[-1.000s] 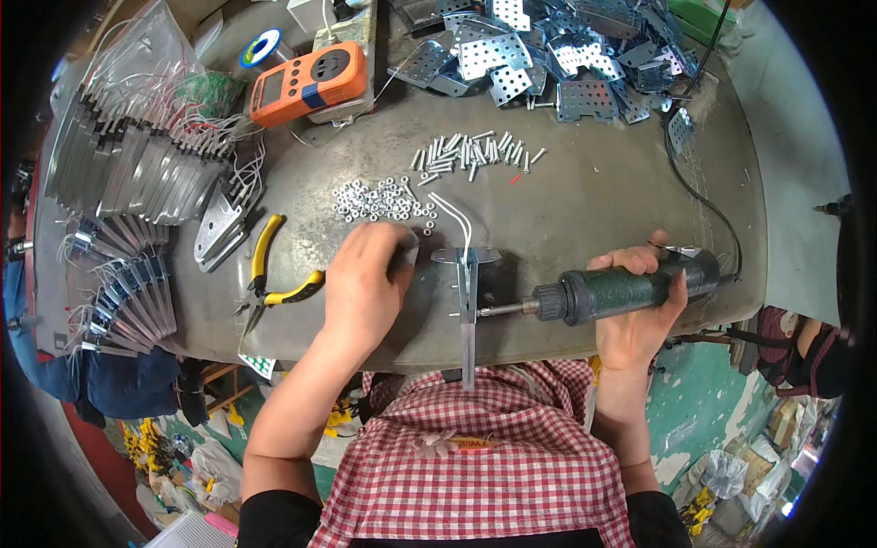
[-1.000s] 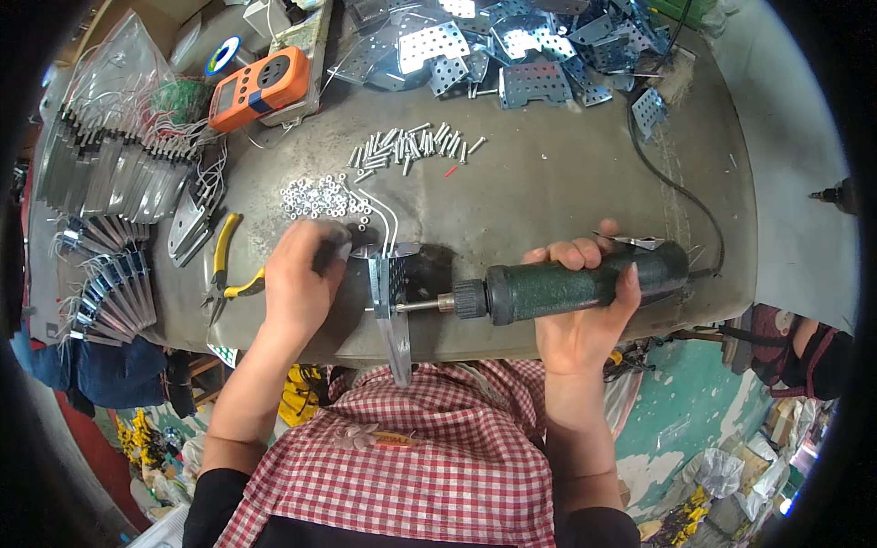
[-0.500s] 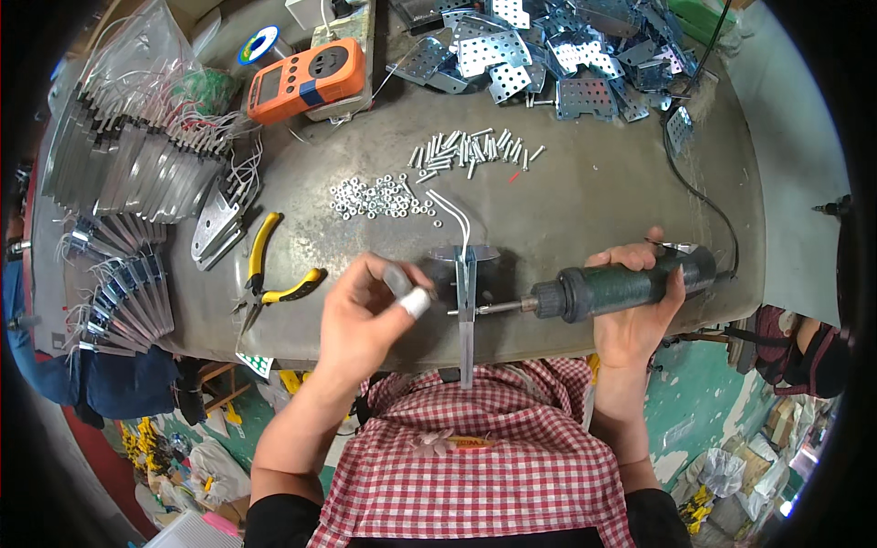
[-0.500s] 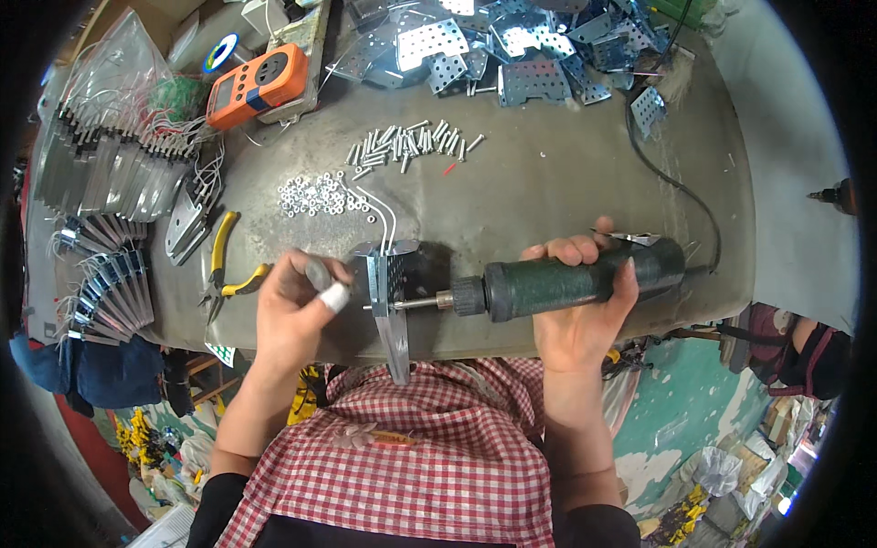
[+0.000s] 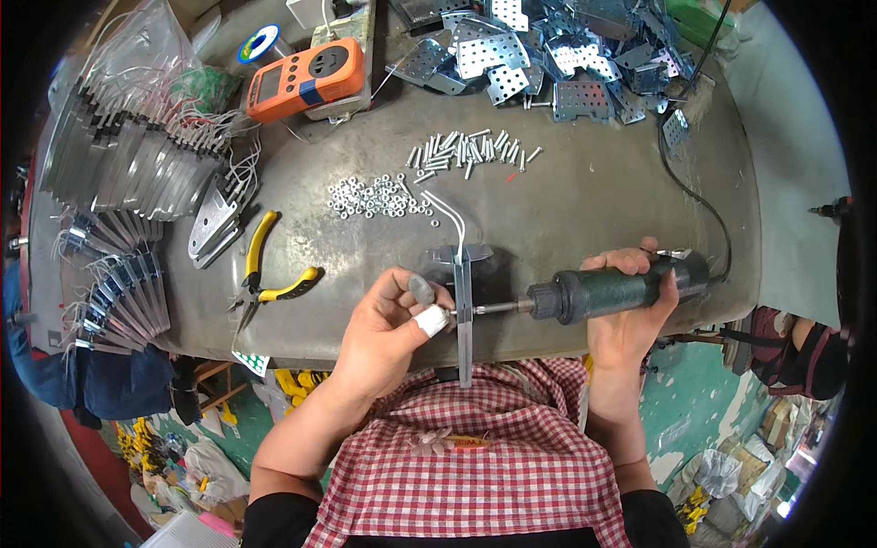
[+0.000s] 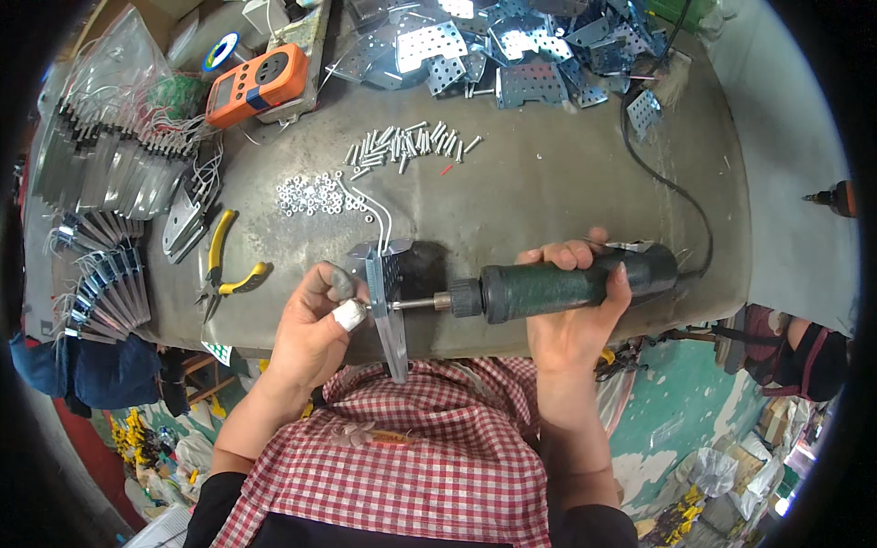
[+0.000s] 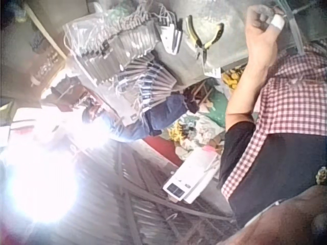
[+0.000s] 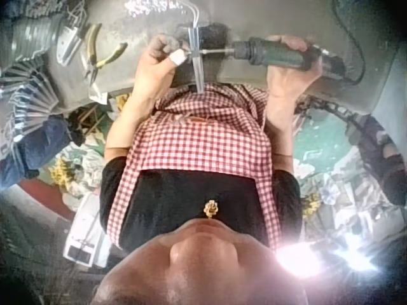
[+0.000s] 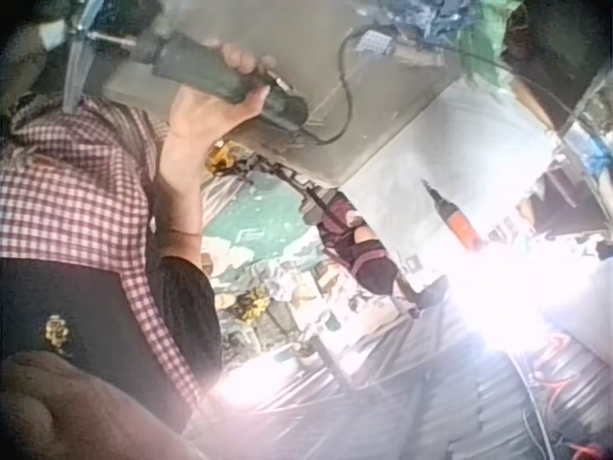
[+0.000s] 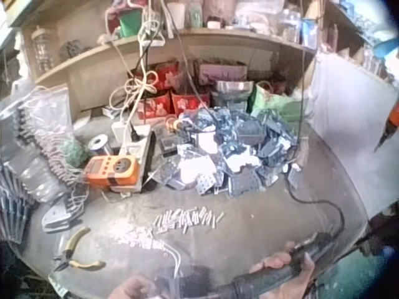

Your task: Assembling metal brackets and plates using an electric screwdriver, screws, and pliers.

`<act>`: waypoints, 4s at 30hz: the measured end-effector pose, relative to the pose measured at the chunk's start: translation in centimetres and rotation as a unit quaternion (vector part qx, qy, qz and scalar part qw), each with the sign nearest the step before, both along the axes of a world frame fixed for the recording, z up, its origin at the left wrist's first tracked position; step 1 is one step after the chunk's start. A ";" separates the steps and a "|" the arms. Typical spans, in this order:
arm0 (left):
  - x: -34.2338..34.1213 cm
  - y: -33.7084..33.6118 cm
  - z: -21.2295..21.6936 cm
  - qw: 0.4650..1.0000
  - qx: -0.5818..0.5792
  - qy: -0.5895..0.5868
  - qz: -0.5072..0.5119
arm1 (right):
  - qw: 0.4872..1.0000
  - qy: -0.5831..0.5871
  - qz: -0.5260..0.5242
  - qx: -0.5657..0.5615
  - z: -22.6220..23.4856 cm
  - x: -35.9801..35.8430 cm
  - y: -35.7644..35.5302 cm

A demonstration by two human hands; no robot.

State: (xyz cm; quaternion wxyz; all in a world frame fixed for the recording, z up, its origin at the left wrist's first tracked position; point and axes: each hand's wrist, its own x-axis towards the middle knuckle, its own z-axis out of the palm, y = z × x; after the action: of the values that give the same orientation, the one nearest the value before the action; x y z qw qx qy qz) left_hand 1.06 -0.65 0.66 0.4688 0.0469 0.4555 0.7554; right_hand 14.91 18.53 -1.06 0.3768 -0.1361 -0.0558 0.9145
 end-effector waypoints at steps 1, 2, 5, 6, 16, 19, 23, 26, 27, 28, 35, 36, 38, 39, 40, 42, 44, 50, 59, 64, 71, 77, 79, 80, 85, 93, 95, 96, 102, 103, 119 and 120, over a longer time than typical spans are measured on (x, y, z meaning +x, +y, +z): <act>-0.3 0.0 0.3 1.000 0.003 0.001 0.001 | 1.000 0.001 0.001 0.003 0.1 0.0 0.1; -0.6 -0.2 0.9 0.980 -0.115 0.137 -0.083 | 1.000 0.001 0.003 0.007 0.1 0.1 0.1; -1.1 0.1 3.1 0.801 -0.235 0.516 -0.194 | 1.000 -0.009 0.012 0.016 0.5 -0.2 0.1; -1.4 0.7 3.4 0.740 -0.221 0.606 -0.191 | 0.999 -0.019 0.018 0.018 0.5 -0.4 0.0; -2.8 1.8 4.5 0.754 -0.241 0.522 -0.319 | 0.998 0.064 0.007 -0.009 -0.5 -1.6 0.2; -3.1 2.0 4.3 0.755 -0.232 0.519 -0.327 | 0.997 0.077 0.007 -0.005 -0.3 -1.8 0.3; -3.4 2.1 4.1 0.767 -0.223 0.500 -0.334 | 0.997 0.082 0.012 -0.009 -0.4 -2.0 0.7; -3.3 2.0 3.8 0.782 -0.220 0.488 -0.320 | 0.996 0.080 0.017 -0.024 -0.7 -1.9 0.7; -3.2 1.9 3.8 0.793 -0.217 0.480 -0.307 | 0.994 0.108 0.016 -0.001 -0.8 -1.9 0.7; -3.4 2.0 3.7 0.793 -0.216 0.480 -0.306 | 0.990 0.136 0.014 0.023 -0.8 -1.9 0.9; -3.3 1.1 3.4 0.877 -0.217 0.294 -0.313 | 0.990 0.105 0.018 0.095 0.6 -1.1 0.7; -2.9 1.1 3.7 0.876 -0.218 0.295 -0.314 | 0.990 0.106 0.017 0.094 1.0 -1.2 0.7; -2.2 1.3 4.2 0.857 -0.201 0.406 -0.245 | 0.989 0.108 0.019 0.098 2.1 -1.4 1.1; -2.2 1.4 4.0 0.836 -0.168 0.478 -0.211 | 0.989 0.107 0.018 0.098 2.2 -1.4 1.2; -2.2 1.7 3.6 0.836 -0.167 0.478 -0.212 | 0.988 0.115 0.012 0.102 2.4 -1.5 1.5; -2.3 2.2 2.3 0.795 -0.220 0.520 -0.223 | 0.987 0.121 0.005 0.105 2.5 -1.8 1.8; -2.1 1.8 1.4 0.822 -0.223 0.482 -0.206 | 0.998 0.028 0.019 0.057 2.1 -2.0 1.7; -1.9 1.7 1.6 0.843 -0.219 0.449 -0.201 | 0.999 0.046 -0.003 -0.005 0.5 -1.8 1.9; -3.0 0.9 -0.1 0.936 -0.202 0.221 -0.188 | 0.989 0.000 -0.016 0.146 -2.0 -1.4 2.4; -3.5 0.9 0.2 0.930 -0.207 0.199 -0.228 | 0.989 -0.023 -0.032 0.142 -1.9 -1.7 1.9; -3.4 1.3 0.0 0.925 -0.179 0.243 -0.229 | 0.990 -0.097 -0.068 0.081 -0.9 -1.5 1.1; -2.9 1.5 0.9 0.840 -0.175 0.471 -0.205 | 0.992 -0.092 -0.082 0.019 0.6 -2.3 1.3; -1.6 1.1 1.6 0.803 -0.118 0.560 -0.163 | 0.995 -0.055 -0.084 -0.029 1.6 -1.7 1.5; -0.6 1.2 1.5 0.831 -0.091 0.534 -0.124 | 0.995 0.031 -0.065 -0.070 2.2 -1.2 1.5; 0.5 1.1 -1.9 0.661 -0.058 0.744 -0.076 | 0.993 0.065 -0.031 -0.090 0.8 0.6 1.0; -3.2 2.6 -0.1 0.565 -0.226 0.777 -0.164 | 0.995 0.061 -0.046 -0.057 -0.2 1.9 0.9; -5.7 4.4 -0.4 0.452 -0.208 0.859 -0.120 | 0.995 0.063 -0.045 -0.059 -0.3 2.0 1.0; -6.0 4.7 -0.3 0.451 -0.207 0.860 -0.121 | 0.996 0.060 -0.042 -0.058 -0.3 2.0 1.1; -4.9 3.4 0.7 0.527 -0.166 0.817 -0.165 | 0.997 0.042 -0.041 -0.053 -0.6 1.9 0.9; -3.5 2.6 1.1 0.760 -0.166 0.608 -0.155 | 0.998 0.029 -0.040 -0.042 -0.6 1.9 0.8; 1.6 0.7 -1.0 0.992 -0.005 -0.082 -0.094 | 0.997 0.030 -0.057 -0.034 0.4 2.1 0.0; 1.8 0.7 -1.1 0.993 -0.003 -0.087 -0.083 | 0.998 0.024 -0.059 -0.022 0.5 2.0 -0.1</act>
State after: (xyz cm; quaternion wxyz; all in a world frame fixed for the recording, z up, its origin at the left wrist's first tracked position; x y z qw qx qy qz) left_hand 2.85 0.06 -0.40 0.5676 0.0171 0.4095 0.7140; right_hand 16.88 18.45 -0.51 0.4282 -0.1253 -0.0184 0.8947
